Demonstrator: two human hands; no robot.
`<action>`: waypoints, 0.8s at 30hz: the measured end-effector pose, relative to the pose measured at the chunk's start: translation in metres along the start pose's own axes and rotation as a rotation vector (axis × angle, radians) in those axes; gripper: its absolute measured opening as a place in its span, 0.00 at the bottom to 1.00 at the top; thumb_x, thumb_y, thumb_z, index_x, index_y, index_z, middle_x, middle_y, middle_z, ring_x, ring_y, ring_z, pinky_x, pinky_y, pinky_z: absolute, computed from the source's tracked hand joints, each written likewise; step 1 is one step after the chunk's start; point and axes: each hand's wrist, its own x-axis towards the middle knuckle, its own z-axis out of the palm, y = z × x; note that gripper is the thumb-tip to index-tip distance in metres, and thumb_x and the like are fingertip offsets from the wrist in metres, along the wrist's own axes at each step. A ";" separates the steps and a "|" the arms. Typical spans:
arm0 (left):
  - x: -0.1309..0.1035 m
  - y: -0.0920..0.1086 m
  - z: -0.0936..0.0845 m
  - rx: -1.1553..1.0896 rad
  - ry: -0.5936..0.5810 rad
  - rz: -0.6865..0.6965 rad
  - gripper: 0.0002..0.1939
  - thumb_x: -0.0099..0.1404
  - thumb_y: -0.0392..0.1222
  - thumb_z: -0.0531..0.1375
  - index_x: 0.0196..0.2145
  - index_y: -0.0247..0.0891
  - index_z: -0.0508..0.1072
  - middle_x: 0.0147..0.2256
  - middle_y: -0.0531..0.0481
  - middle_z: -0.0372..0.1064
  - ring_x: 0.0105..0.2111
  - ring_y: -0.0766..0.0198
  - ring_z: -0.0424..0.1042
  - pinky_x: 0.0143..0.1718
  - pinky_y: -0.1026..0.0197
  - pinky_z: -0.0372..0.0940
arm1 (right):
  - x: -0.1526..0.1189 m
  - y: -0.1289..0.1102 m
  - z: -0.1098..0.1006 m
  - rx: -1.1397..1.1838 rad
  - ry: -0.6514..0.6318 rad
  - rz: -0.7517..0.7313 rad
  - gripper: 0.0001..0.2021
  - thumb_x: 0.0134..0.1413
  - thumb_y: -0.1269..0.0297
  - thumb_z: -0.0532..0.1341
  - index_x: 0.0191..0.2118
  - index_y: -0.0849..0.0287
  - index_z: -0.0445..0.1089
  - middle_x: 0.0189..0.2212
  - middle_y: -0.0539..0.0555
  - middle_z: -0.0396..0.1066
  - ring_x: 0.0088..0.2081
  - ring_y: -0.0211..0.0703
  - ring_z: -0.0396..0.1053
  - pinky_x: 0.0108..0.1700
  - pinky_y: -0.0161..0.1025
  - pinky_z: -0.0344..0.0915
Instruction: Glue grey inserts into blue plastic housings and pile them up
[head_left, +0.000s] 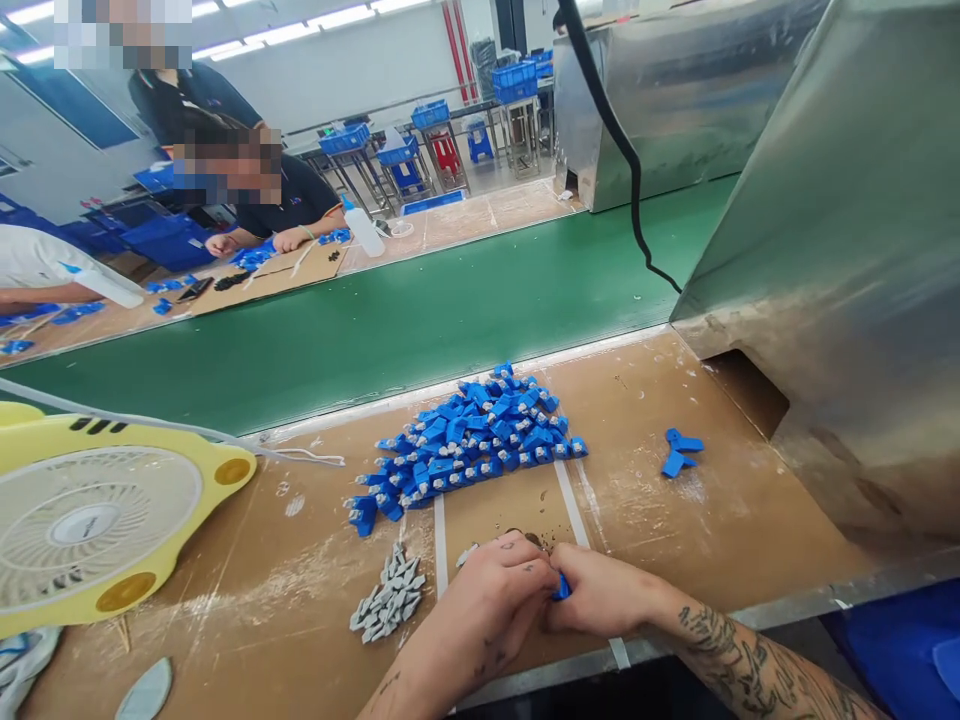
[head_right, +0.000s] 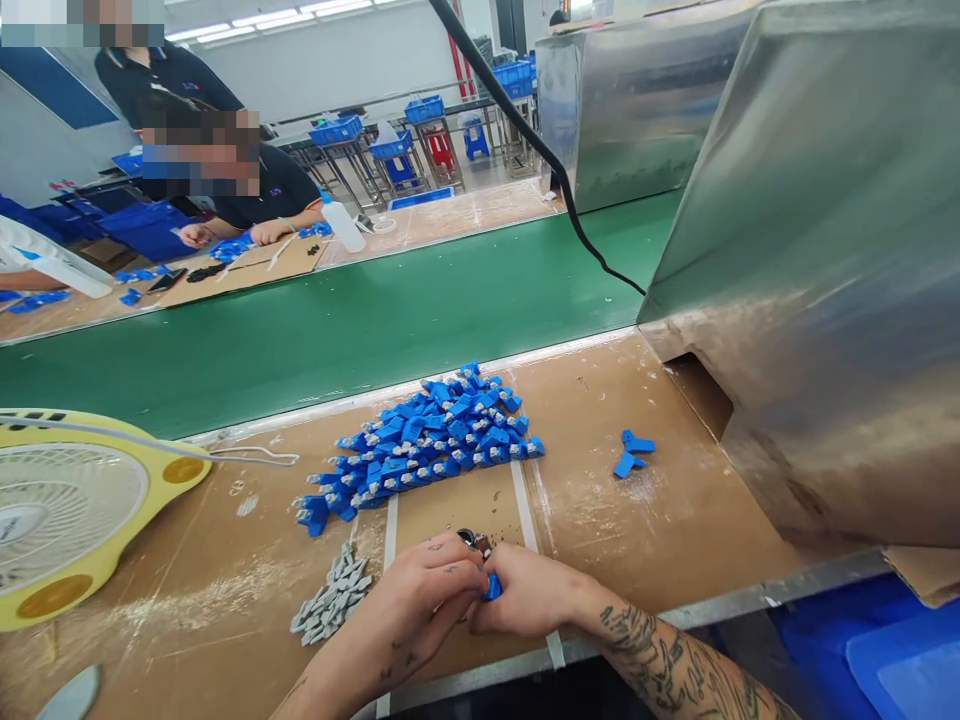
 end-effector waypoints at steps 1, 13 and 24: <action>0.002 0.001 -0.003 -0.007 -0.032 -0.004 0.15 0.75 0.34 0.50 0.32 0.40 0.73 0.29 0.50 0.73 0.30 0.63 0.70 0.32 0.64 0.62 | 0.000 0.000 0.001 0.010 -0.005 0.007 0.15 0.41 0.81 0.60 0.17 0.59 0.55 0.16 0.40 0.50 0.23 0.31 0.49 0.24 0.33 0.48; -0.044 -0.008 -0.071 0.217 0.355 -0.308 0.10 0.69 0.33 0.55 0.34 0.41 0.74 0.31 0.51 0.75 0.32 0.63 0.74 0.35 0.66 0.67 | -0.057 0.045 -0.073 -0.010 0.568 -0.099 0.24 0.48 0.40 0.63 0.43 0.53 0.75 0.41 0.60 0.78 0.37 0.54 0.76 0.38 0.46 0.72; -0.091 -0.118 -0.126 0.526 0.716 -0.965 0.07 0.53 0.35 0.57 0.22 0.42 0.73 0.23 0.52 0.74 0.28 0.57 0.75 0.34 0.60 0.68 | -0.064 0.215 -0.153 -0.782 1.034 -0.243 0.26 0.57 0.32 0.56 0.39 0.43 0.83 0.35 0.63 0.77 0.32 0.56 0.77 0.34 0.51 0.72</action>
